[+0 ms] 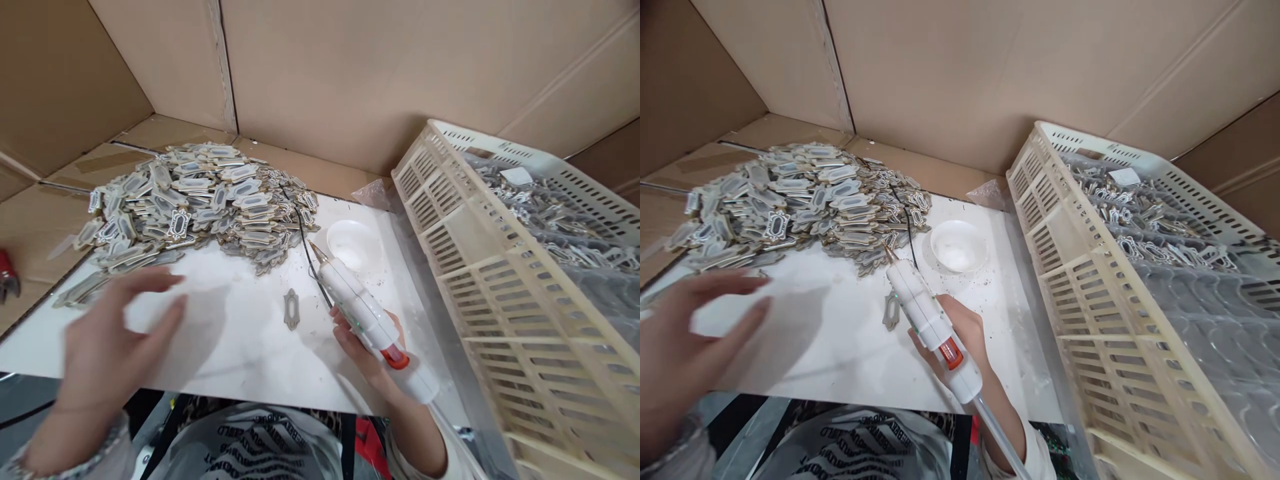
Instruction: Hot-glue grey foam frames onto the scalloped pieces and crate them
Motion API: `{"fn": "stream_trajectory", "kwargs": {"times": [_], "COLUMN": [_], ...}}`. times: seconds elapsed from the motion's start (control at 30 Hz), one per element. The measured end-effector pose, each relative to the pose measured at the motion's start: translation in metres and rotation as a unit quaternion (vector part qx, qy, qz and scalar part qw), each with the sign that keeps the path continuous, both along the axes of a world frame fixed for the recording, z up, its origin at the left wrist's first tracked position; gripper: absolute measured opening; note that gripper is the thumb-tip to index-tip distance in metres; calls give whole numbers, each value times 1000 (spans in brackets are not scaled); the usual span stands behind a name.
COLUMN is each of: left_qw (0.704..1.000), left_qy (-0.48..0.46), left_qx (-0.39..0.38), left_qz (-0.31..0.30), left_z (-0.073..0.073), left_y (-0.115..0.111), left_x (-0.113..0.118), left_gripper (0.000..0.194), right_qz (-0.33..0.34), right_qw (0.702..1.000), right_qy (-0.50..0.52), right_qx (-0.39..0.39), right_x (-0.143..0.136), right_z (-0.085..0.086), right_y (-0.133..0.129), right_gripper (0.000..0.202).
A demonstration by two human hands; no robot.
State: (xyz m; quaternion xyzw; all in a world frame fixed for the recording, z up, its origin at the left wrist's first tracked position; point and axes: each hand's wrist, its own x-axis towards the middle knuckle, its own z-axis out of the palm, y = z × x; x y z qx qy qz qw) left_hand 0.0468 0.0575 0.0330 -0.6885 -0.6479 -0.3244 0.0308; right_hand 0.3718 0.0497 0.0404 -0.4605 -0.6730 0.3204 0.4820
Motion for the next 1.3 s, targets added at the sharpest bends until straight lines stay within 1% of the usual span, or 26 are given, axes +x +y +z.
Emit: {"fn": "stream_trajectory", "kwargs": {"times": [0.03,0.07,0.1,0.13,0.2,0.27,0.33,0.37,0.43,0.53,0.6,0.73,0.83,0.93,1.03,1.1,1.2,1.3], "left_qw": [996,982,972,963,945,931,927,929,933,938,940,943,948,954,960,959,959,962], "left_qy": [36,68,82,93,135,179,200,201,199,193,182,145,113,84,76,81,88,92], "left_qx": [-8,14,17,17,-3,-37,-62,-68,-73,-79,-76,-56,-16,46,117,159,181,174], "left_qz": [-87,-174,-221,-252,-299,-315,-310,-304,-291,-276,-279,-296,-299,-285,-243,-218,-201,-187], "left_z": [6,10,11,9,1,-9,-16,-17,-15,-7,-3,-4,-3,8,24,34,43,46], "left_y": [0,1,2,3,6,9,10,11,12,13,14,13,14,15,16,15,12,9], "left_x": [23,44,62,76,96,107,111,112,111,107,105,103,97,88,80,78,77,77], "left_gripper": [22,23,29,39,57,69,72,69,56,27,19,21,23,20,15,17,20,17], "right_qz": [0,2,3,2,-6,-9,-11,-12,-11,0,7,-5,-1,17,50,73,98,117], "right_qw": [1000,1000,1000,1000,1000,999,999,999,1000,1000,1000,1000,1000,999,998,996,995,992], "right_qy": [-2,-5,-9,-15,-27,-36,-37,-32,-18,-8,-12,-12,-14,-19,-37,-42,-34,-28], "right_qx": [-1,-1,1,0,5,12,14,17,16,1,-12,-14,-13,-19,2,9,-12,-34], "right_x": [0,0,0,0,0,0,0,0,0,0,1,1,0,0,1,2,2,1], "right_z": [0,1,3,4,7,9,9,8,7,7,7,6,7,9,6,2,-2,1], "right_y": [0,0,0,1,2,3,4,4,3,2,1,2,3,3,2,1,0,0], "right_gripper": [15,16,16,15,14,15,17,18,17,12,10,13,13,10,7,10,10,10]}}
